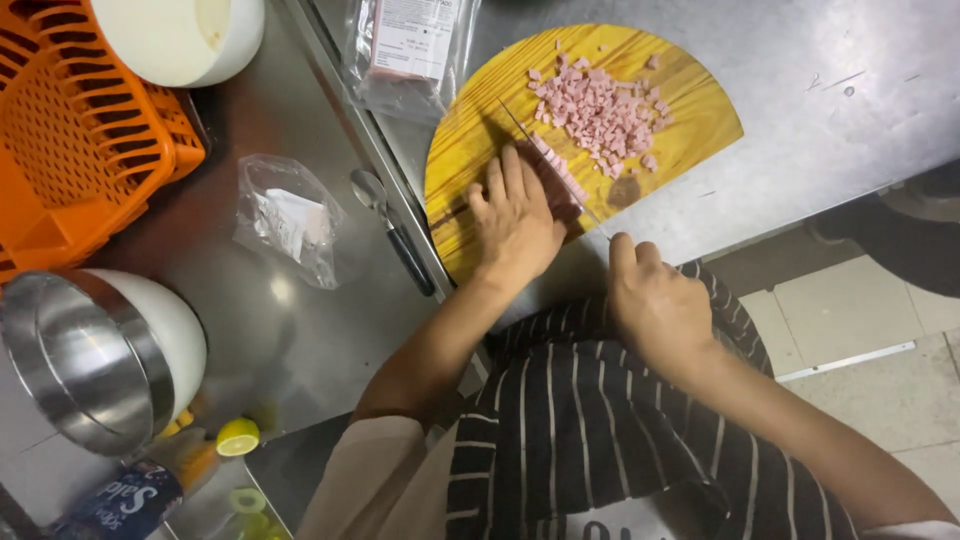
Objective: A person is slicing ham into thin strips and then dicing them into small pieces on a wooden cutting board.
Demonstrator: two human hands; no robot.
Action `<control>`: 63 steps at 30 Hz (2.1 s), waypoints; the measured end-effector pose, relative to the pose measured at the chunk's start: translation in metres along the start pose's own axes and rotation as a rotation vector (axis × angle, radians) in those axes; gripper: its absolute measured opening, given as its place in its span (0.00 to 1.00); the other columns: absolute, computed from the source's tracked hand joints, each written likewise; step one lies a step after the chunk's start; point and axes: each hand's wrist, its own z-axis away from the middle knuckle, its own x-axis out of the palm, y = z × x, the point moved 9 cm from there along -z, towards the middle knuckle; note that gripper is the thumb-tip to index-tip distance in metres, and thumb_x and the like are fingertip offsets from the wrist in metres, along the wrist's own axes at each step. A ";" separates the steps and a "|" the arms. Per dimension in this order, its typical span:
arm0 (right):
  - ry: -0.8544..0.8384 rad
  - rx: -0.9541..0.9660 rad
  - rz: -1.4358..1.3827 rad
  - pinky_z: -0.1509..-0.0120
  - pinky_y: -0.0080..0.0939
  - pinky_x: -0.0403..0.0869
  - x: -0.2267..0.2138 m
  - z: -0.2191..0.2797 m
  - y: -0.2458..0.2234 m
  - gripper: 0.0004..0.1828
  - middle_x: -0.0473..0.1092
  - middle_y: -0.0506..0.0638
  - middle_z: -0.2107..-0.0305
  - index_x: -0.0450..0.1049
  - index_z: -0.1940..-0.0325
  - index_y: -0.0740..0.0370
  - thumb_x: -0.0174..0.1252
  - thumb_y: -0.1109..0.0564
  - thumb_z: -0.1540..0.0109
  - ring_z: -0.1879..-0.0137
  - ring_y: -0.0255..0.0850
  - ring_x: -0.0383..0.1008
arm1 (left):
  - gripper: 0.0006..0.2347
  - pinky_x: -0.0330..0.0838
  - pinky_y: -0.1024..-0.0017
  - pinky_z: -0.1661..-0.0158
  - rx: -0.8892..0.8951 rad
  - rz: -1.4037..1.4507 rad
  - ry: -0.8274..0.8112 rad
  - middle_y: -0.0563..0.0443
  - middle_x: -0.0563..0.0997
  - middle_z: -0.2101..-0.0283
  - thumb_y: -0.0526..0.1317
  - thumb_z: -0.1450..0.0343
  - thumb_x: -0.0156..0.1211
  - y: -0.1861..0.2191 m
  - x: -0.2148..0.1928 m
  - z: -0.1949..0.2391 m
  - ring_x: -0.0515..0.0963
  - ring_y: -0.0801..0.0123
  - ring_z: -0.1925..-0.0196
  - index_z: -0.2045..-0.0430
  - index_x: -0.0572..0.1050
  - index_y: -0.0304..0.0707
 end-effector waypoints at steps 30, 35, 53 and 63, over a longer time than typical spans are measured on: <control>-0.044 0.028 0.006 0.75 0.46 0.75 0.041 -0.028 -0.003 0.03 0.68 0.43 0.80 0.63 0.62 0.51 0.50 0.54 0.37 0.79 0.46 0.77 | 0.44 0.38 0.43 0.35 0.106 -0.053 0.069 0.26 0.54 0.28 0.60 0.34 0.66 0.001 0.006 -0.001 0.39 0.39 0.21 0.34 0.53 0.21; -0.005 0.037 -0.086 0.74 0.52 0.76 0.030 -0.036 0.005 0.05 0.69 0.47 0.78 0.62 0.59 0.52 0.48 0.52 0.34 0.78 0.52 0.78 | 0.45 0.40 0.41 0.35 0.113 -0.030 0.158 0.27 0.57 0.29 0.61 0.34 0.66 0.001 -0.003 0.001 0.43 0.39 0.21 0.33 0.53 0.21; -0.109 0.043 -0.062 0.74 0.52 0.76 0.021 -0.012 -0.010 0.03 0.69 0.46 0.79 0.62 0.59 0.53 0.48 0.55 0.37 0.76 0.54 0.79 | 0.45 0.36 0.38 0.37 0.069 0.053 0.183 0.27 0.54 0.28 0.51 0.43 0.71 -0.009 0.008 0.007 0.43 0.42 0.21 0.36 0.57 0.18; -0.159 0.074 -0.032 0.73 0.51 0.76 0.038 -0.027 -0.013 0.02 0.71 0.47 0.79 0.64 0.59 0.54 0.46 0.57 0.35 0.75 0.54 0.80 | 0.44 0.34 0.37 0.37 0.116 0.019 0.163 0.27 0.55 0.29 0.57 0.37 0.67 -0.008 0.010 0.004 0.42 0.43 0.21 0.34 0.55 0.20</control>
